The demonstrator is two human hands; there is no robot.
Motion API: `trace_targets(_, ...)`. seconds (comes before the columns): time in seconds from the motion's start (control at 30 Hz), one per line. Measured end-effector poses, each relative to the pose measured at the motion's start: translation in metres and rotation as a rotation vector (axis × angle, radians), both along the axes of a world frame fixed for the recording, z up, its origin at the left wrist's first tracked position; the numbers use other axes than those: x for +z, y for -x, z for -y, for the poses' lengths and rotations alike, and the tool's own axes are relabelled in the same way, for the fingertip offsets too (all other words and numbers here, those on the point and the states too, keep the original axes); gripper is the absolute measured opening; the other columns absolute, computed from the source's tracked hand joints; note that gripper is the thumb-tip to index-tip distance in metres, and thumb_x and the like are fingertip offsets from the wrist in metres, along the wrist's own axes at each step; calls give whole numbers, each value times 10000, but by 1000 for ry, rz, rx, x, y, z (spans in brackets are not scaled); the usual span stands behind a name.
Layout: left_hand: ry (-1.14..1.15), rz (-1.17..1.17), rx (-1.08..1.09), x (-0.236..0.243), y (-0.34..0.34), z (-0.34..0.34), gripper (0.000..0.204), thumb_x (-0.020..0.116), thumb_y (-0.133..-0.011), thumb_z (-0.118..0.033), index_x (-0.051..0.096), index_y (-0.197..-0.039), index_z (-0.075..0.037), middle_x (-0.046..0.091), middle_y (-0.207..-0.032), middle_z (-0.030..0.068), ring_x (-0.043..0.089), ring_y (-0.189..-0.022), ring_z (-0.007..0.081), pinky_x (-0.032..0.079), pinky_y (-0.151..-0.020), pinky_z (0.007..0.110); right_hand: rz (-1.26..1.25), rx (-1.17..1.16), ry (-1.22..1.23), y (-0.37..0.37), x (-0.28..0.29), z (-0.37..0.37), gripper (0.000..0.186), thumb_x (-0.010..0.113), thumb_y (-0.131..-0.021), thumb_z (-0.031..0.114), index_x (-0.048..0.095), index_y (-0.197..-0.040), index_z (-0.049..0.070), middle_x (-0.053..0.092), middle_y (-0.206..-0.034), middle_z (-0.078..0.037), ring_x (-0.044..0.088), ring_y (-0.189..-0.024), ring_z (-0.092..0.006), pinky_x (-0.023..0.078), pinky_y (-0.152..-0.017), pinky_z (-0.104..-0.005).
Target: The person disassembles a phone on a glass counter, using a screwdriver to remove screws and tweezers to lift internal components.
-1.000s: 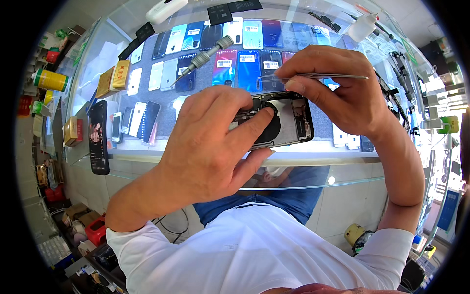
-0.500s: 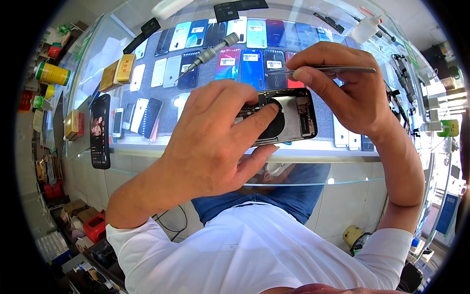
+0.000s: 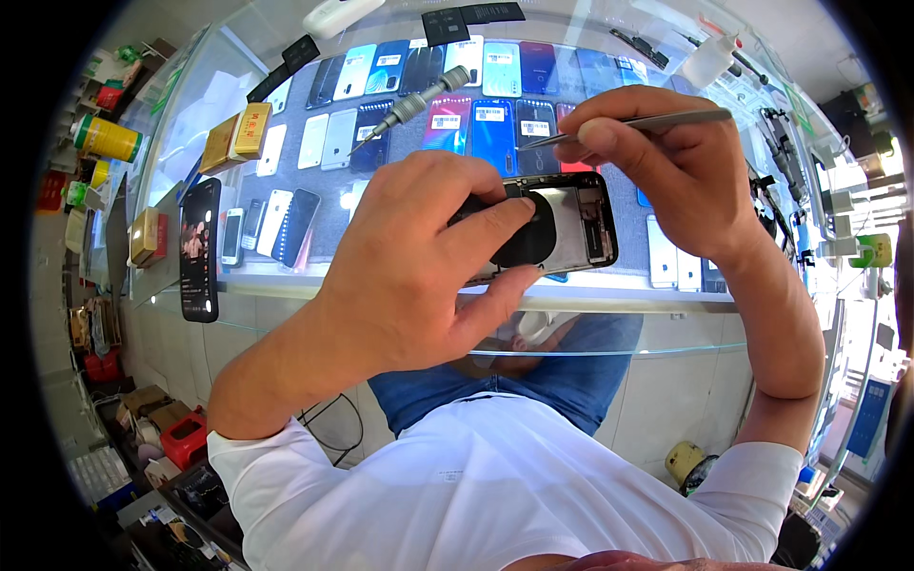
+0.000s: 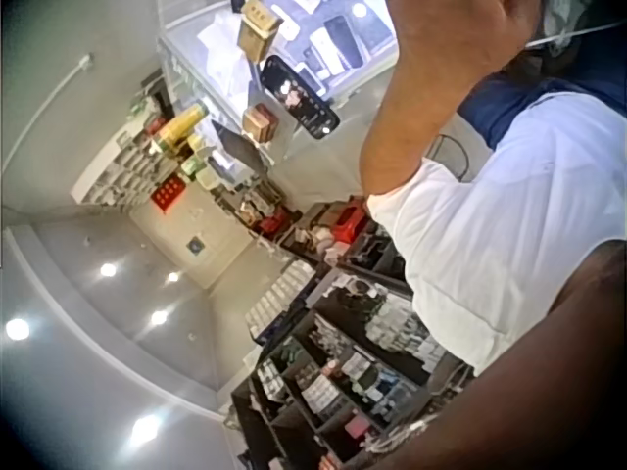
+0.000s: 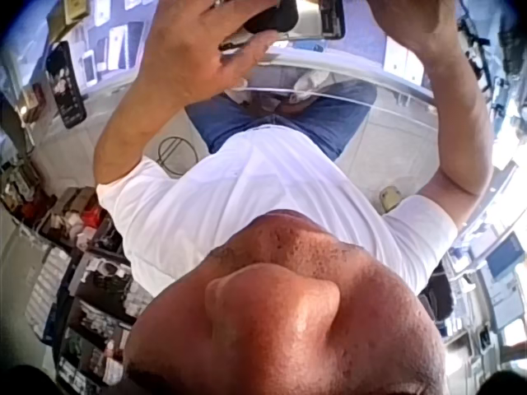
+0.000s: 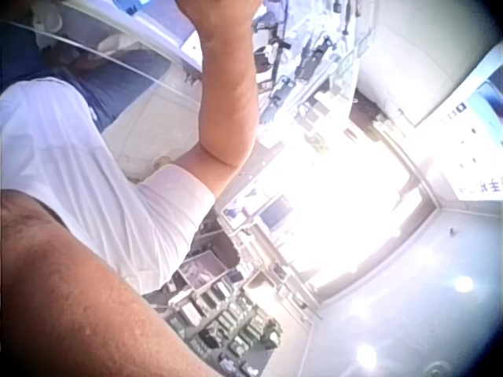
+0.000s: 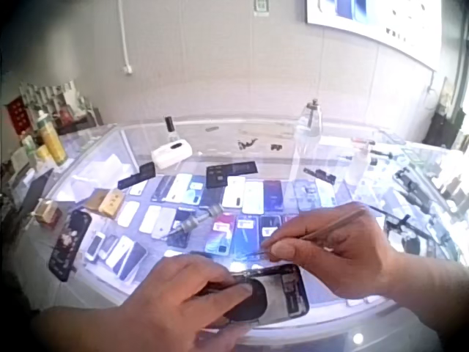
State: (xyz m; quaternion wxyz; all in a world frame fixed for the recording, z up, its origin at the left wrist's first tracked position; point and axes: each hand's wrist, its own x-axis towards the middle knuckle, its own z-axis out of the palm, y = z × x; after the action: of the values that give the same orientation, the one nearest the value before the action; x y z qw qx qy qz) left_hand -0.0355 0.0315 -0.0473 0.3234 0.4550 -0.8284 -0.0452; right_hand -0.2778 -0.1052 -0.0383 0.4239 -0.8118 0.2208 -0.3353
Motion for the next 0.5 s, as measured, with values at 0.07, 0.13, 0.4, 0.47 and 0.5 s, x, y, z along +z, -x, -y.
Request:
trace_targets(0.07, 27, -60, 24, -2, -3, 1, 373, 884, -806, -79, 797, -1166, -35, 719, -1102, 122, 699, -956, 300, 566, -831, 401, 77, 32, -252, 0, 4, 0, 326, 719, -1115, 260, 794, -1191, -48, 834, -1067, -159, 821, -925, -237, 671, -833, -357)
trace_targets(0.13, 61, -145, 68, -5, -4, 1, 282, 862, -846, -25, 803, -1122, -28, 738, -1045, 114, 712, -891, 275, 579, -772, 359, 115, 75, -438, 3, 10, 3, 398, 704, -1128, 307, 767, -1243, -69, 827, -1078, -191, 828, -978, -248, 683, -871, -361)
trace_targets(0.4, 43, -370, 196, -5, 3, 8, 231, 906, -872, -34, 808, -1080, -21, 769, -981, 82, 730, -833, 185, 575, -732, 308, 280, 226, -733, 0, 7, -4, 471, 658, -1146, 355, 731, -1284, -88, 821, -1102, -216, 833, -1045, -306, 699, -929, -401)
trace_targets(0.47, 55, -355, 217, -2, 3, 6, 214, 895, -885, -32, 823, -1086, -25, 779, -990, 81, 731, -829, 184, 573, -731, 305, 264, 236, -719, -2, 8, -7, 471, 658, -1145, 358, 733, -1285, -85, 821, -1099, -215, 832, -1047, -309, 699, -932, -405)
trace_targets(0.5, 60, -346, 226, 0, 4, 5, 206, 890, -891, -31, 830, -1089, -27, 784, -994, 81, 732, -827, 184, 572, -730, 304, 257, 241, -712, -2, 9, -7, 471, 659, -1144, 360, 734, -1286, -84, 820, -1098, -215, 832, -1048, -310, 699, -934, -406)
